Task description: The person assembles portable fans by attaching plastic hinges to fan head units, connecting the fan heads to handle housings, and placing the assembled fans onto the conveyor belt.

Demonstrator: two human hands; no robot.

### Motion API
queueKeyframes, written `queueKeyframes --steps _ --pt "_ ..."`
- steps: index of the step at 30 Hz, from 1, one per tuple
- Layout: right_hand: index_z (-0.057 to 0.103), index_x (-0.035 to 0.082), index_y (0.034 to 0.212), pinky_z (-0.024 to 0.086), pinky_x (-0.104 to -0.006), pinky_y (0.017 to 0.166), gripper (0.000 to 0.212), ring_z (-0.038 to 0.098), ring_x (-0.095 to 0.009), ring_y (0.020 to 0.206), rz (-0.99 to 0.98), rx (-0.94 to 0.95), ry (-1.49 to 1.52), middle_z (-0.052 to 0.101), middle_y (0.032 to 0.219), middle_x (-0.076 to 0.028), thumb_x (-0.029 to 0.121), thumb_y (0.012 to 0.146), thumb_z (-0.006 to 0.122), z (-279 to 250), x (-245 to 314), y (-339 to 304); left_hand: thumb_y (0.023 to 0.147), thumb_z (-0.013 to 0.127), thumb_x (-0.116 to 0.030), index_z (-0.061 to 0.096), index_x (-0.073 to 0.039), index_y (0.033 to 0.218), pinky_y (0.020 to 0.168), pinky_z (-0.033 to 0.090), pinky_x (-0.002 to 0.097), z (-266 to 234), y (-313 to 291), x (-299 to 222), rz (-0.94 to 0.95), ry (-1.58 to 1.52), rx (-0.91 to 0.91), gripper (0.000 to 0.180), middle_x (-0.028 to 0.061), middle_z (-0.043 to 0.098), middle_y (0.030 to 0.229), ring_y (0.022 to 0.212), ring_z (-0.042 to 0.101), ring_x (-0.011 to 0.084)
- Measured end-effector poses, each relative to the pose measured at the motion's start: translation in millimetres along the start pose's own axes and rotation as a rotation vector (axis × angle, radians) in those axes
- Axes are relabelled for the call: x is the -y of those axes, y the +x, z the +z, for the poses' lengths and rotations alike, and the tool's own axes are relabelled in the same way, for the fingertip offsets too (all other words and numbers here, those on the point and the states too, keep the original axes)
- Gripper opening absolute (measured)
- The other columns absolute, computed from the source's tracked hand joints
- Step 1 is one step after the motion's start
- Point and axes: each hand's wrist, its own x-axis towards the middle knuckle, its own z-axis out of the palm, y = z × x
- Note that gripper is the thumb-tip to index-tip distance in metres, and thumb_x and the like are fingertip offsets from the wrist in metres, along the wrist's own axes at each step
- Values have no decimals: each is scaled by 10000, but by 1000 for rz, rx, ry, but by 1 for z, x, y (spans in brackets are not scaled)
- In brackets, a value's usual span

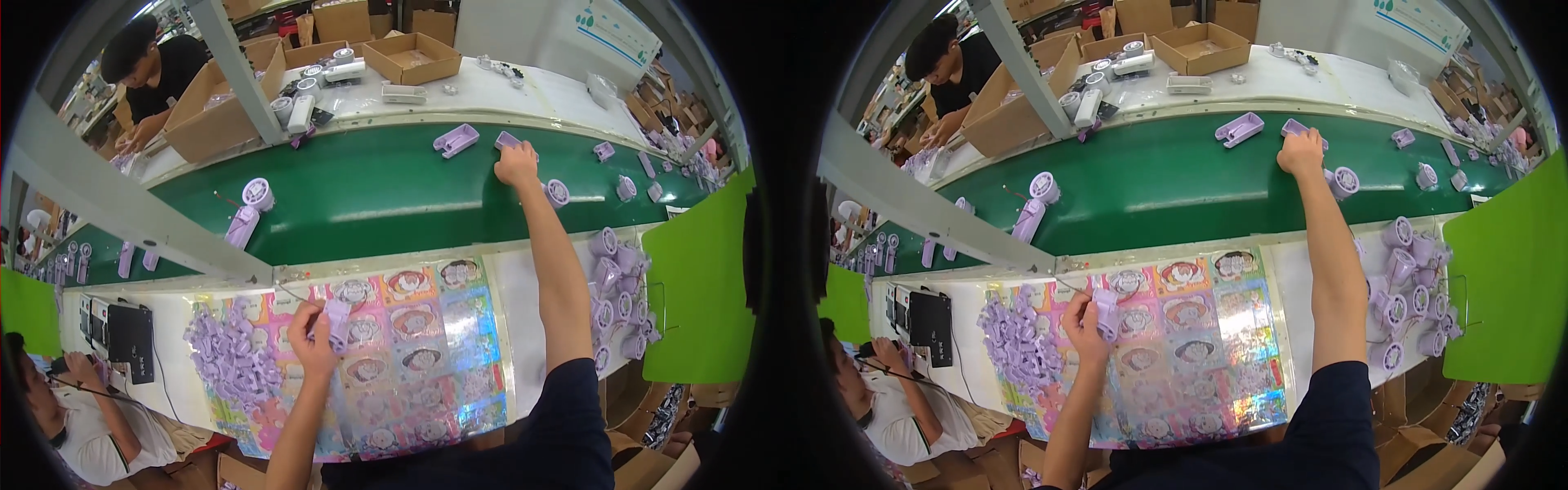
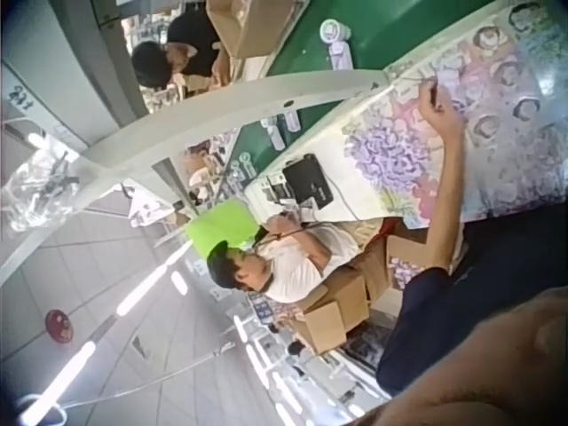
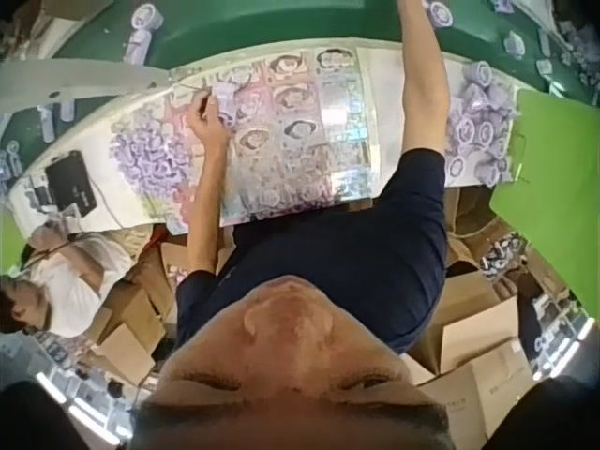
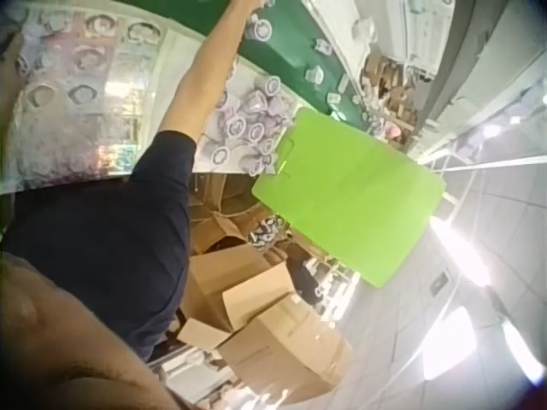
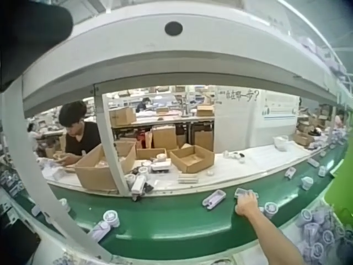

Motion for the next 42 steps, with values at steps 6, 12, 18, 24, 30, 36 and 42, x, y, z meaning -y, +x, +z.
queueKeyframes --steps 6,12,18,24,30,36,42 --pt "714 56 1183 486 -504 1032 523 606 -357 1258 22 279 268 623 1361 -194 507 934 620 -16 43 39 921 607 -83 619 67 988 779 483 281 2 2 -1 53 47 1 165 111 654 968 864 602 166" --pt "764 84 1056 547 -481 933 341 707 -355 1073 190 -18 326 716 1162 -177 325 847 645 -1 96 35 925 601 -101 637 63 1009 766 484 277 5 2 3 54 -1 -25 187 97 652 946 846 605 156" --pt "755 66 928 602 -484 822 259 724 -419 883 -263 98 385 735 977 -228 193 719 672 -42 140 -21 949 587 -105 624 50 1005 744 467 263 8 5 -6 40 30 -12 168 52 633 906 812 582 123" --pt "730 22 827 577 -483 748 155 709 -386 859 -788 4 552 712 940 -198 94 714 653 -104 162 -165 960 614 -115 624 46 1027 774 484 271 5 4 2 47 61 -50 175 62 662 960 853 604 126" --pt "712 -11 824 560 -490 728 131 697 -383 853 -876 176 484 657 986 -237 60 738 643 -118 150 -271 962 634 -105 652 30 1036 760 475 268 7 7 7 -11 -27 -25 155 38 669 937 836 596 104" --pt "640 4 883 508 -455 808 159 621 -337 944 -732 -273 795 612 1024 -143 103 796 728 -160 130 -309 966 634 -134 674 10 960 695 428 258 5 10 -12 -206 -339 -210 150 -4 630 838 773 538 79" --pt "323 5 1507 546 -405 953 727 639 -299 1194 -211 658 1678 488 1417 -228 183 942 744 -173 113 -405 985 560 -157 632 -16 1166 867 464 280 51 -61 -88 -119 -225 155 240 53 628 1067 979 585 129"
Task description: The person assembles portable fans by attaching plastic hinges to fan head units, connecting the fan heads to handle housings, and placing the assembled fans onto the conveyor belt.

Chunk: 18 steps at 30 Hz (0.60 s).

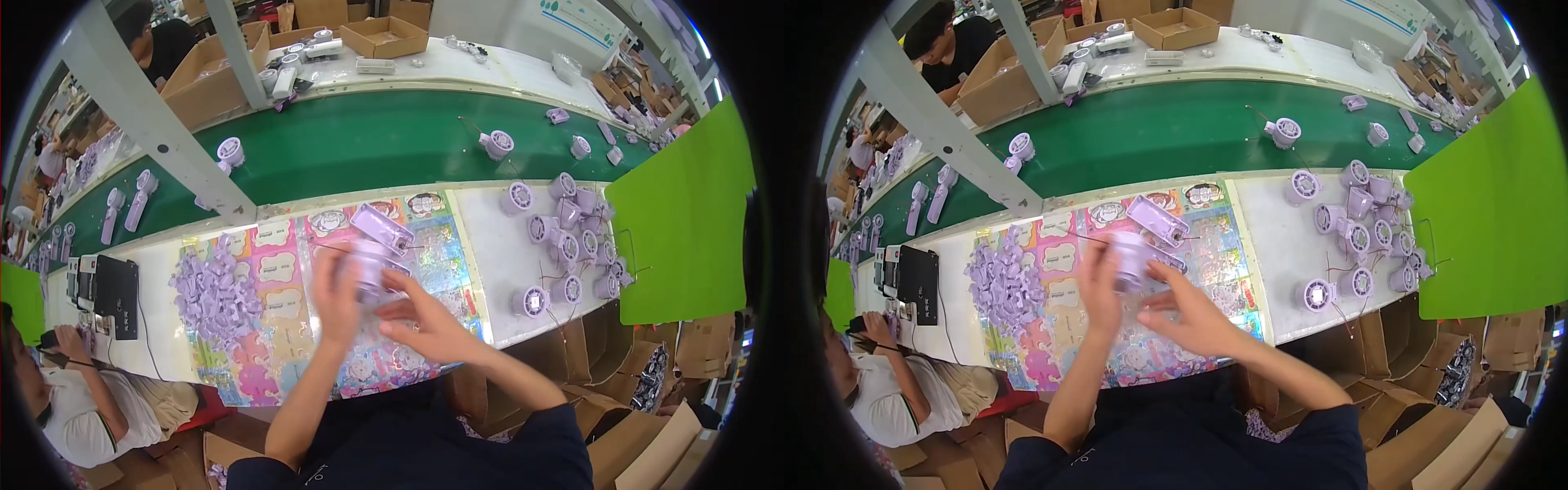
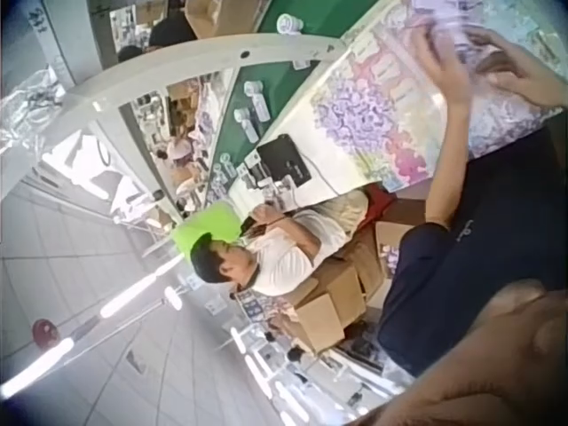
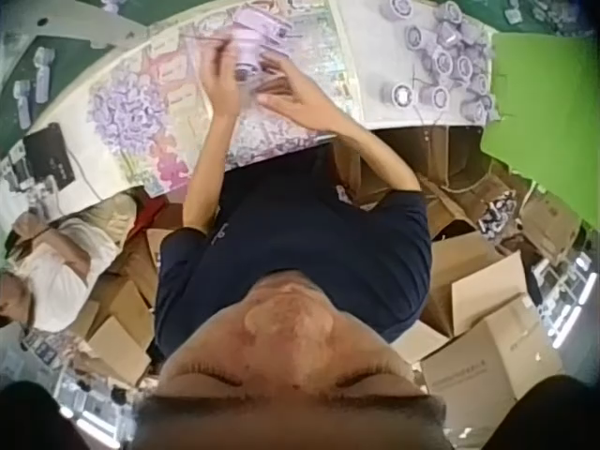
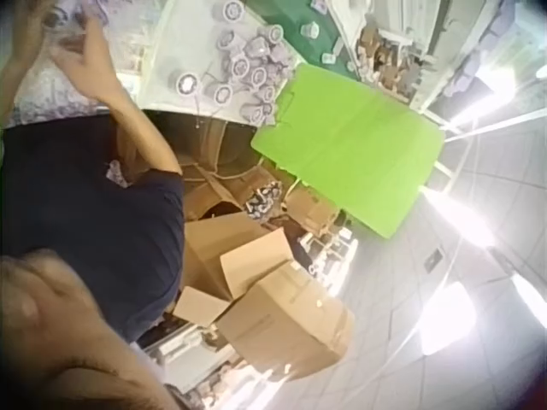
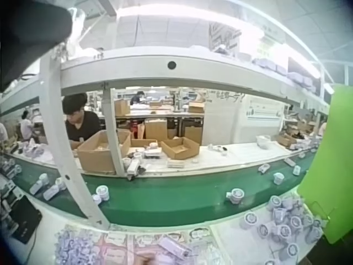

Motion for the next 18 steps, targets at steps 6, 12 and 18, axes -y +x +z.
queueKeyframes --steps 6,12,18 --pt "364 57 1390 530 -323 888 702 592 -158 1073 1 -432 57 532 1209 -95 64 852 816 -14 -26 -35 876 619 -162 539 -5 1366 1096 411 450 7 -9 -39 -198 -380 477 520 139 576 1333 1261 541 293" --pt "533 16 1254 530 -436 829 662 614 -376 1010 -48 -546 -785 543 1161 -178 255 746 885 -49 -29 -37 694 690 -47 560 -32 1330 1076 420 463 -11 16 -12 600 1073 662 649 172 557 1294 1260 495 365" --pt "521 29 1298 549 -462 770 705 641 -371 953 35 -560 -937 547 1168 -174 291 750 878 -43 -30 -31 674 750 -89 600 -19 1196 1017 449 464 -16 17 -2 368 1127 778 548 182 585 1208 1135 568 364"
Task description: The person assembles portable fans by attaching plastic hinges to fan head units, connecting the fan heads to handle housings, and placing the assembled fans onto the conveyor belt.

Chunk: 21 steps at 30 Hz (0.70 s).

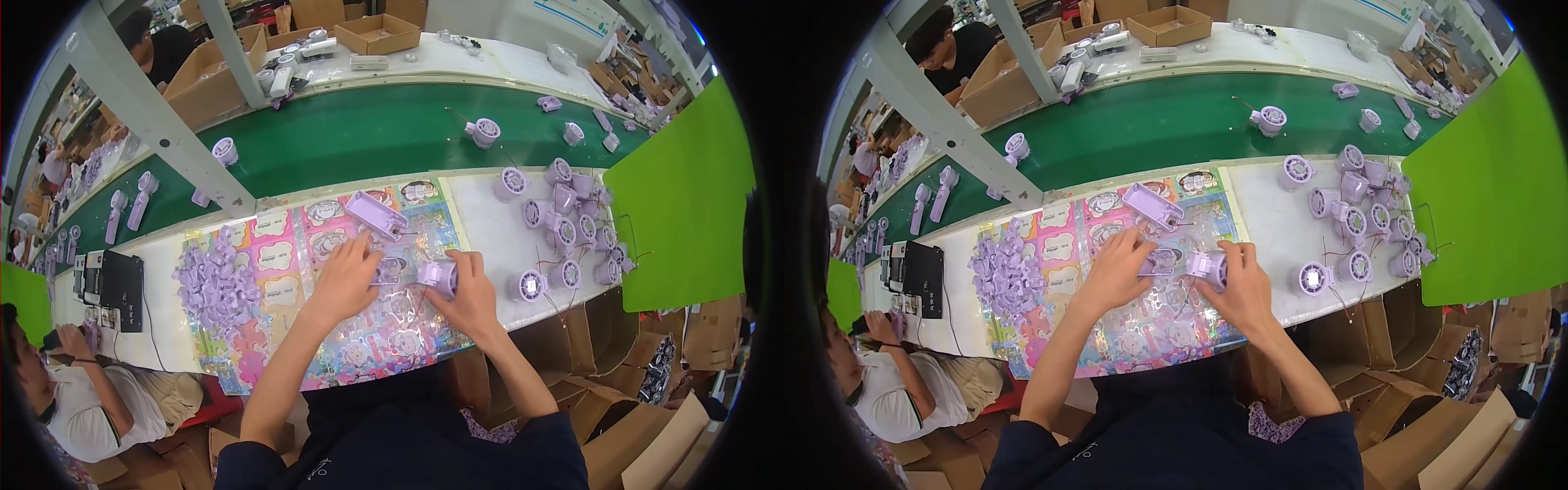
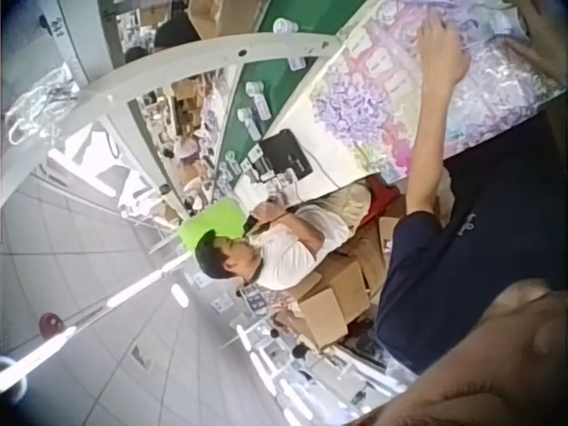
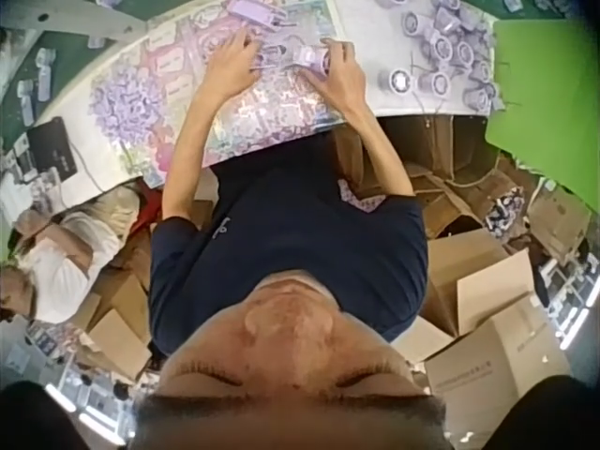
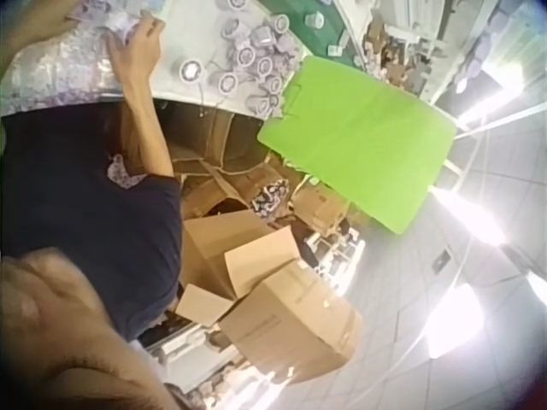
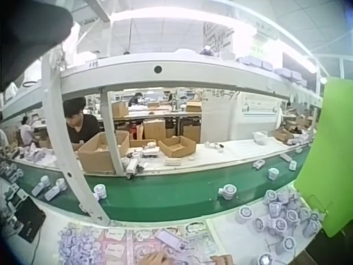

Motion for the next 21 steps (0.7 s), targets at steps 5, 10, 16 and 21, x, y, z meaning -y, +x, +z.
queueKeyframes --steps 5,10,16,21 --pt "509 21 1325 555 -446 808 754 652 -359 1000 -256 -38 -42 588 1196 -164 247 717 893 11 8 5 666 801 -149 589 -28 1076 977 468 465 -12 -2 -8 -87 -113 159 478 198 620 1157 1049 616 375" --pt "558 21 1286 553 -421 863 725 643 -352 1071 -458 -93 -82 625 1218 -156 151 660 900 12 15 3 654 807 -190 605 -39 1160 944 487 467 -14 -5 -9 -107 -210 155 565 170 676 1093 1069 623 382" --pt "604 48 1303 540 -390 763 697 632 -286 936 -538 -150 -125 624 1215 -110 86 647 836 4 20 1 663 814 -218 649 -52 1273 938 520 455 -14 -8 -7 -126 -279 220 653 146 692 1129 1110 645 372" --pt "608 52 1309 538 -390 759 704 624 -285 912 -525 -154 -98 624 1209 -112 55 635 814 -4 23 1 697 831 -287 696 -53 1244 932 531 430 -14 -6 -7 -202 -488 245 610 177 729 1133 1065 687 369"
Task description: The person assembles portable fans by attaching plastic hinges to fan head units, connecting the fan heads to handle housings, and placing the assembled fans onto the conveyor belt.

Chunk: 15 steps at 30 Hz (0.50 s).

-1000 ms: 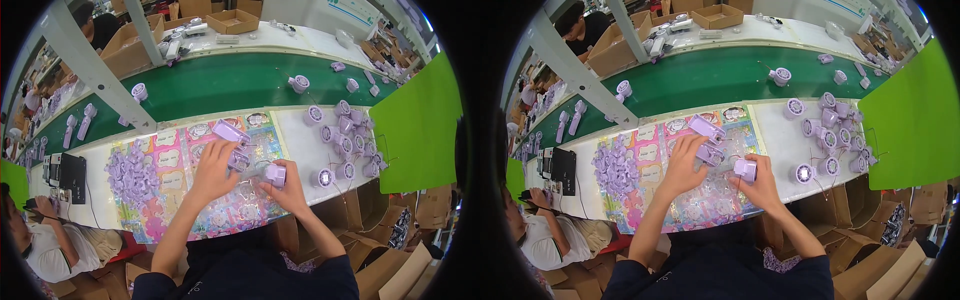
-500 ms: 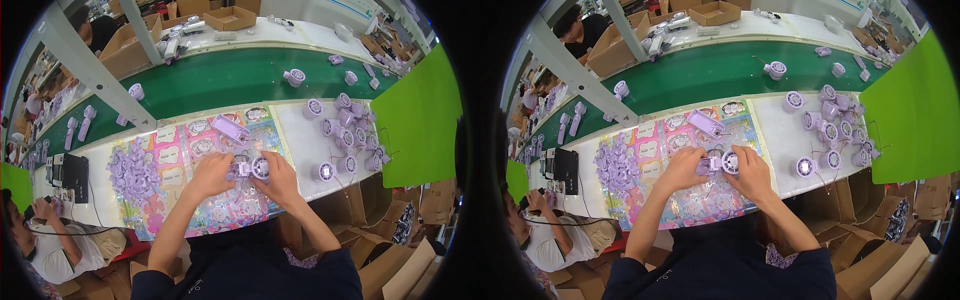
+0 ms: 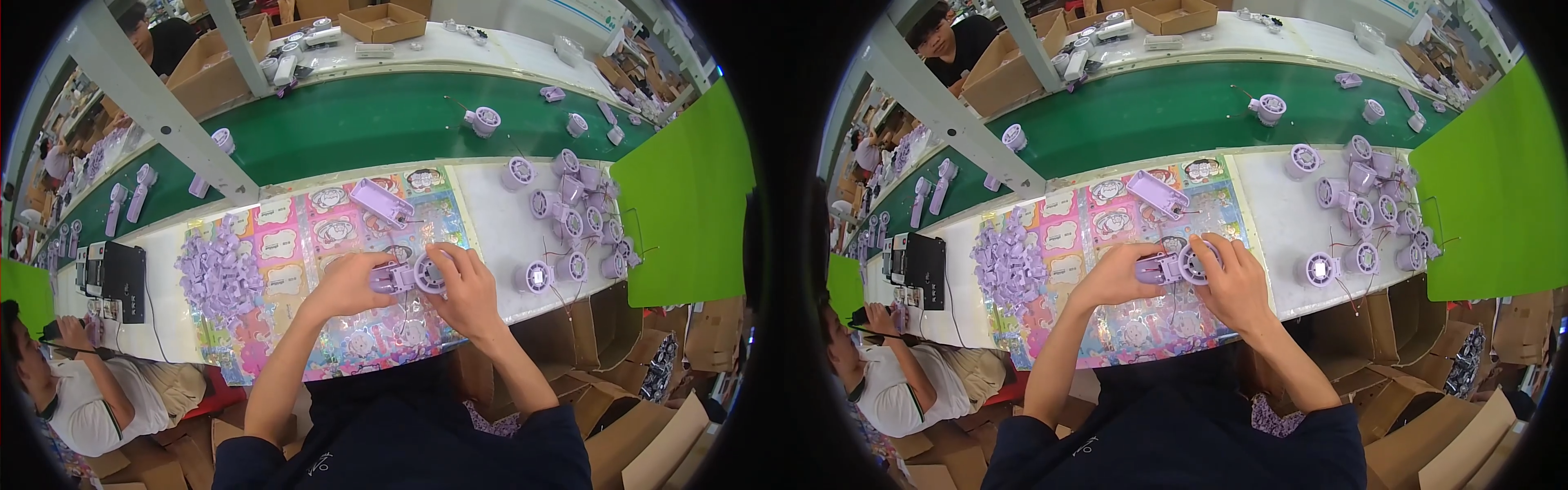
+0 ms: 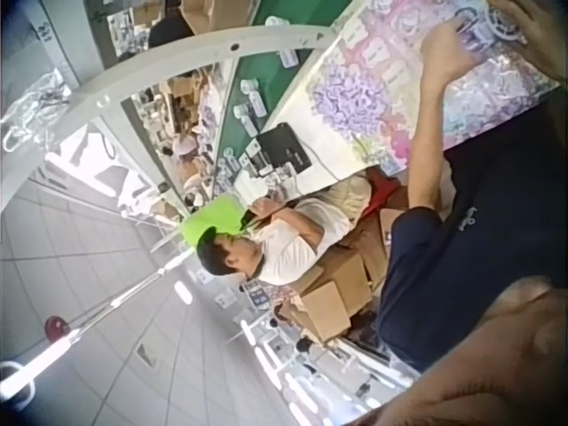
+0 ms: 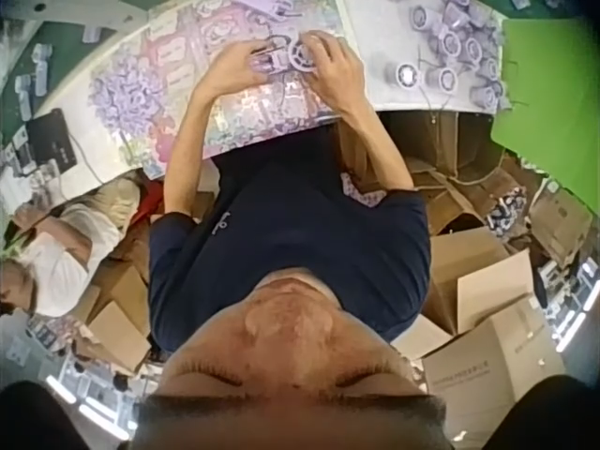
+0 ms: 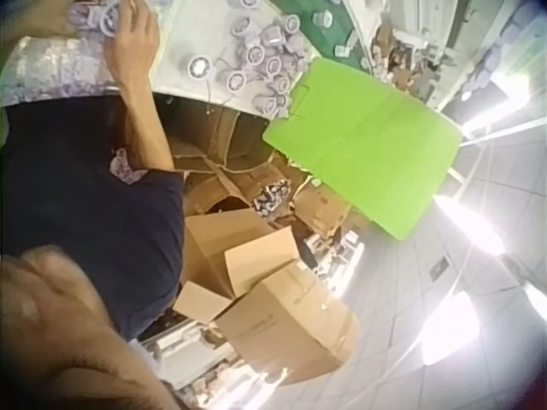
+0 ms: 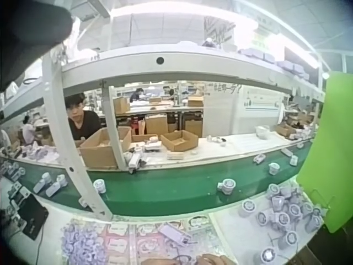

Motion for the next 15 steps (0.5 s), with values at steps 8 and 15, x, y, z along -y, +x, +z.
queueKeyframes --steps 8,15 --pt "619 58 1308 534 -391 763 703 620 -288 919 -35 8 -36 629 1202 -108 42 631 808 -6 1 8 803 813 -348 719 -37 1227 877 540 389 9 3 6 -4 -200 -84 534 195 750 1043 979 722 336" --pt "630 72 1302 533 -391 758 687 612 -281 909 -20 0 14 634 1213 -85 44 638 806 -11 -1 9 806 823 -326 712 -9 1220 853 544 373 8 4 1 4 -226 -61 533 188 753 1019 937 731 299"
